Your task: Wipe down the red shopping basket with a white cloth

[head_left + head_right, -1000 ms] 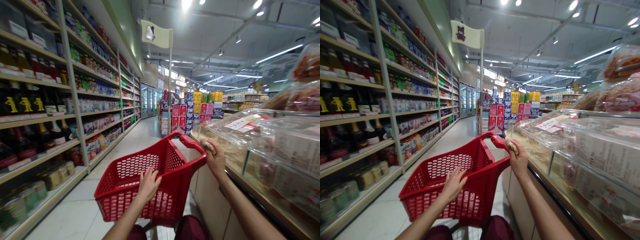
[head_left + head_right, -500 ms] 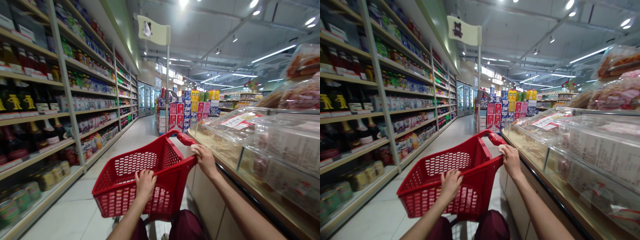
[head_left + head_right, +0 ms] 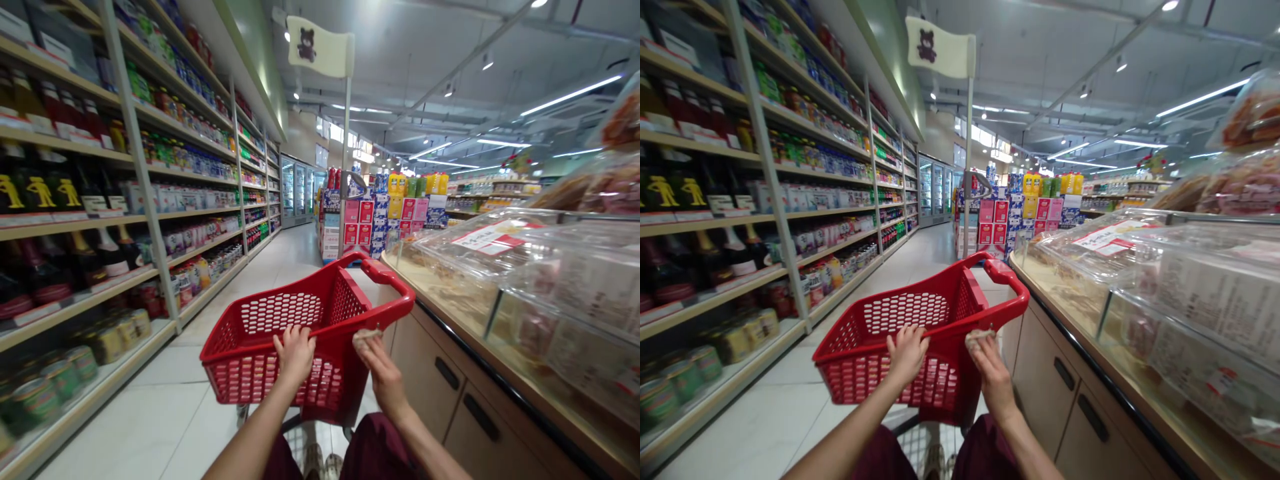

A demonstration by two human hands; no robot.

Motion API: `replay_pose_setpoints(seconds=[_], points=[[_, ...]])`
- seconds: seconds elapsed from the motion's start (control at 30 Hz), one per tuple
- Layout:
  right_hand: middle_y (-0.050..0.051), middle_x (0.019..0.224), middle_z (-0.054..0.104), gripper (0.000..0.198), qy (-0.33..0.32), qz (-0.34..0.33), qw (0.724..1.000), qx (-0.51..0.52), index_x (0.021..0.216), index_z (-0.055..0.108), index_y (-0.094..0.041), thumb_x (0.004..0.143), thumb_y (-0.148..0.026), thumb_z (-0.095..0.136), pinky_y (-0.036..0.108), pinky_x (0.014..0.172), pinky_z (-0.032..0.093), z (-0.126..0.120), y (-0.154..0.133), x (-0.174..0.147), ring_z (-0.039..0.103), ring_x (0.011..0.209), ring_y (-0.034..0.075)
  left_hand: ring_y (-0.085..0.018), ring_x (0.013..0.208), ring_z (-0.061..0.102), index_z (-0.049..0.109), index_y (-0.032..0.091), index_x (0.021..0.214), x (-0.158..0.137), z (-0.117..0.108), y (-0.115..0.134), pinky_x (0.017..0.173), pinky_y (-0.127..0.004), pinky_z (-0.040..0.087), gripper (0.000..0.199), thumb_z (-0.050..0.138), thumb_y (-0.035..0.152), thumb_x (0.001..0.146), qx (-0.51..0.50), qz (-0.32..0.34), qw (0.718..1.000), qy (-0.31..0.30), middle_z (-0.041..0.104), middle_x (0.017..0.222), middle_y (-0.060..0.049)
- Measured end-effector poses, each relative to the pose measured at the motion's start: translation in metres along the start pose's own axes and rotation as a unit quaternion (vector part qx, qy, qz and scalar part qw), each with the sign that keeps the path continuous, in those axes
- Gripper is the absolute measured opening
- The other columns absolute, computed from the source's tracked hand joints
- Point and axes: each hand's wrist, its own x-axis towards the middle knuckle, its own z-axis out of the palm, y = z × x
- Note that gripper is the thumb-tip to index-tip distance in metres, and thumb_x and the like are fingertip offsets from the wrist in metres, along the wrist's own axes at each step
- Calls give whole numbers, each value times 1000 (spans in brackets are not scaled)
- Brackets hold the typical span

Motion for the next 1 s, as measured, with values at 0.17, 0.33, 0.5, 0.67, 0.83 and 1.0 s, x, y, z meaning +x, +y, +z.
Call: replay_pose_setpoints(seconds=[0.17, 0.33, 0.5, 0.67, 0.83, 1.0], points=[[5, 109, 61, 29, -41, 79, 991, 96, 102, 60, -25, 80, -15, 45, 31, 85, 49, 12, -20, -14, 56, 102, 18, -21, 107, 43, 55, 23, 83, 9, 1, -10, 97, -57, 15, 20, 35, 27, 81, -49, -3, 999, -19, 59, 100, -2], [9, 121, 51, 34, 176, 166, 967, 81, 111, 53, -20, 81, -16, 40, 40, 91, 43, -16, -11, 72, 50, 109, 21, -21, 102, 44, 55, 23, 76, 13, 4, -14, 97, -58, 12, 19, 37, 28, 79, -82, -6, 996, -14, 61, 95, 0], [8, 123, 50, 34, 107, 1, 986, -128, 103, 59, -23, 80, -8, 38, 45, 95, 35, -28, 13, 83, 42, 117, 22, -20, 100, 45, 56, 24, 76, 12, 2, -11, 96, -57, 13, 20, 37, 27, 79, -92, -6, 996, -17, 62, 94, 0], [18, 128, 43, 37, -14, -87, 951, -297, 115, 51, -15, 78, -17, 48, 53, 97, 26, -40, 26, 81, 35, 121, 29, -21, 98, 46, 56, 24, 73, 14, 0, -10, 95, -56, 14, 20, 38, 27, 78, -90, -10, 996, -20, 63, 91, 0], [14, 127, 46, 39, -129, -184, 917, -330, 117, 49, -15, 80, -11, 42, 42, 97, 32, -56, 43, 105, 38, 120, 25, -20, 97, 46, 56, 24, 73, 21, 3, -9, 94, -54, 16, 20, 38, 28, 78, -80, -15, 996, -27, 63, 89, 0], [11, 118, 54, 34, -193, -215, 908, -303, 114, 52, -16, 84, -14, 38, 36, 91, 41, -73, 67, 131, 51, 108, 21, -20, 96, 47, 56, 24, 74, 26, 5, -5, 93, -52, 19, 20, 37, 29, 79, -63, -16, 997, -32, 63, 89, 0]])
